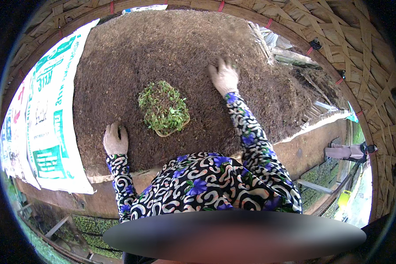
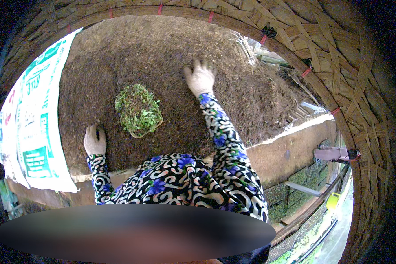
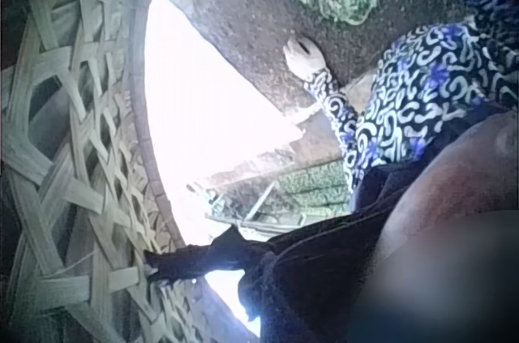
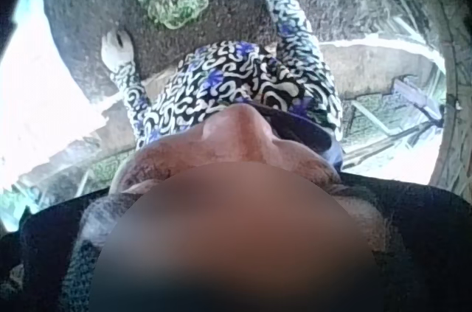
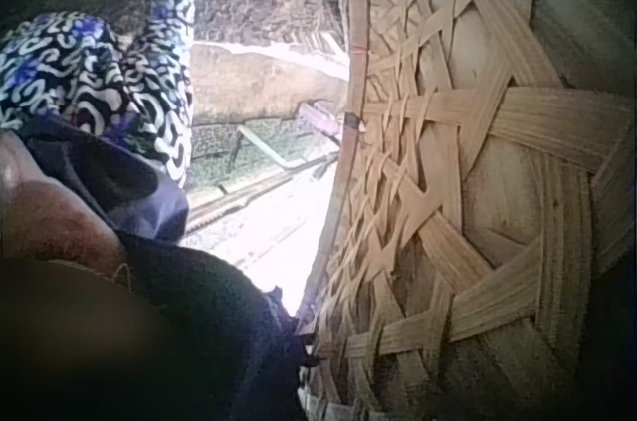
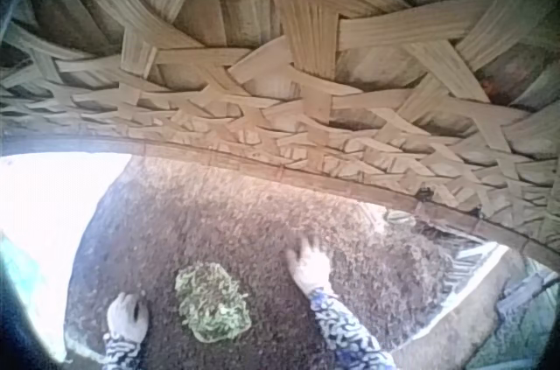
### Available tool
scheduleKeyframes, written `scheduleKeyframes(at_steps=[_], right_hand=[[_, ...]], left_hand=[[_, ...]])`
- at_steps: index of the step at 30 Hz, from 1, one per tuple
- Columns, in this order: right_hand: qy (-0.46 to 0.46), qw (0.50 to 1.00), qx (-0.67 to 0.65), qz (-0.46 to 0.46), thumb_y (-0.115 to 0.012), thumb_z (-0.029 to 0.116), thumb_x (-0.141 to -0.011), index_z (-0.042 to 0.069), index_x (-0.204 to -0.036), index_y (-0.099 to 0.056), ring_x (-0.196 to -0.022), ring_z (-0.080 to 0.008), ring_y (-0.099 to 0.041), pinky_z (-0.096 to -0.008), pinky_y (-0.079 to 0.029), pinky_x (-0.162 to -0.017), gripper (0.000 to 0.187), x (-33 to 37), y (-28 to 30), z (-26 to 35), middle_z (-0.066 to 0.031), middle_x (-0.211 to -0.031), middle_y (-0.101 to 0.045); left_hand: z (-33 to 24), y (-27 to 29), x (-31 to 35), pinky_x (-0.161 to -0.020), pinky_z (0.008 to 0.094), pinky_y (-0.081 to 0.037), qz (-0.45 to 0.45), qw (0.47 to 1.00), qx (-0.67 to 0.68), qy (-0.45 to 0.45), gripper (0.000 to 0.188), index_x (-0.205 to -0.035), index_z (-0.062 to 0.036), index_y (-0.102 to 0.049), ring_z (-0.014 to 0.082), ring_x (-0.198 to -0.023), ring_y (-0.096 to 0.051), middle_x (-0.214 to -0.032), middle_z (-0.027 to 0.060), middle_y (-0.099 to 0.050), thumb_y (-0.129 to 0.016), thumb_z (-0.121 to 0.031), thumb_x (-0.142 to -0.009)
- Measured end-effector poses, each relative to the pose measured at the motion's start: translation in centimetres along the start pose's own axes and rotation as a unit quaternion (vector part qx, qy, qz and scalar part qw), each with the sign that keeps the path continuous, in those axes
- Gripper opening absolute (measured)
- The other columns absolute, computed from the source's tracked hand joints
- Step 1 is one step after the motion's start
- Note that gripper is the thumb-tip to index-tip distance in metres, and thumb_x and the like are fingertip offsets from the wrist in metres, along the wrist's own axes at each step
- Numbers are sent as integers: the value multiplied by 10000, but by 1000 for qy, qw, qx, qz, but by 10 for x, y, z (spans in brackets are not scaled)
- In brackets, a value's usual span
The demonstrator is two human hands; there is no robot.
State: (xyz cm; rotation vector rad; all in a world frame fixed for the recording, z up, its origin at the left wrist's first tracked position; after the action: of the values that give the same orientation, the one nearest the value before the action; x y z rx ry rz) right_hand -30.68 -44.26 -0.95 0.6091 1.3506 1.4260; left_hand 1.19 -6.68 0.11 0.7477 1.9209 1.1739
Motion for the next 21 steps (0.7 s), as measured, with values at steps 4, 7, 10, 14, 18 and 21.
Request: scheduleKeyframes(at_steps=[4, 7, 10, 14, 18, 21], right_hand=[[121, 992, -37, 27, -621, 469, -1009, 200, -1499, -574, -1527, -434, -380, -646, -235, -1271, 561, -3, -11, 79, -144, -1615, -489], [283, 948, -93, 116, -641, 325, -1018, 202, -1450, -619, -1529, -415, -387, -644, -260, -1265, 450, 25, -10, 119, -126, -1602, -500], [373, 907, -107, 162, -696, 229, -954, 135, -1416, -635, -1498, -388, -434, -627, -320, -1243, 476, 63, 3, 119, -143, -1581, -517], [301, 929, -195, 90, -741, 185, -872, 138, -1192, -759, -1297, -400, -612, -469, -514, -1100, 324, 68, 31, 66, -172, -1380, -655], [99, 993, -56, 37, -714, 161, -913, 169, -1212, -769, -1269, -403, -628, -482, -531, -1069, 304, 54, 48, -10, -142, -1390, -665], [39, 993, -77, 76, -676, 227, -939, 162, -1184, -767, -1086, -403, -699, -494, -564, -950, 269, 39, 45, -34, -171, -1152, -737]], left_hand=[[3, -3, -1, -880, 543, -555, 28, 1000, 11, 9, 305, -1206, -45, -700, 457, -1033, -677, -1121, 236, -688, -633, -225, -969], [4, -3, -1, -866, 550, -550, 28, 999, 19, 13, 289, -1185, -37, -695, 468, -1023, -670, -1109, 257, -678, -631, -222, -971], [4, -2, 1, -860, 547, -551, 20, 1000, 17, 13, 288, -1178, -30, -693, 468, -1017, -671, -1101, 259, -677, -632, -222, -971], [3, -1, 2, -857, 545, -553, 11, 1000, -21, 6, 289, -1176, -26, -693, 467, -1009, -676, -1101, 257, -679, -634, -219, -970], [3, -3, 0, -847, 545, -554, 22, 1000, 17, 10, 279, -1169, -28, -695, 465, -987, -679, -1082, 246, -684, -637, -211, -968], [-2, 2, 0, -845, 538, -555, -7, 1000, 11, -6, 261, -1156, -27, -699, 460, -973, -680, -1059, 238, -688, -635, -194, -965]])
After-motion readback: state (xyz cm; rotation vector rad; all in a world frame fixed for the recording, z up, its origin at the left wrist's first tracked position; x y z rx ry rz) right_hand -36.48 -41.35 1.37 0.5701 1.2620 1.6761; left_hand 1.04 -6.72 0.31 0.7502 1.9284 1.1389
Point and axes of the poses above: each hand's wrist, its own x-axis away from the middle knuckle, its own y-axis out of the back of the hand, z = x × y, the point moved 6 cm from there along -x, towards the middle knuckle
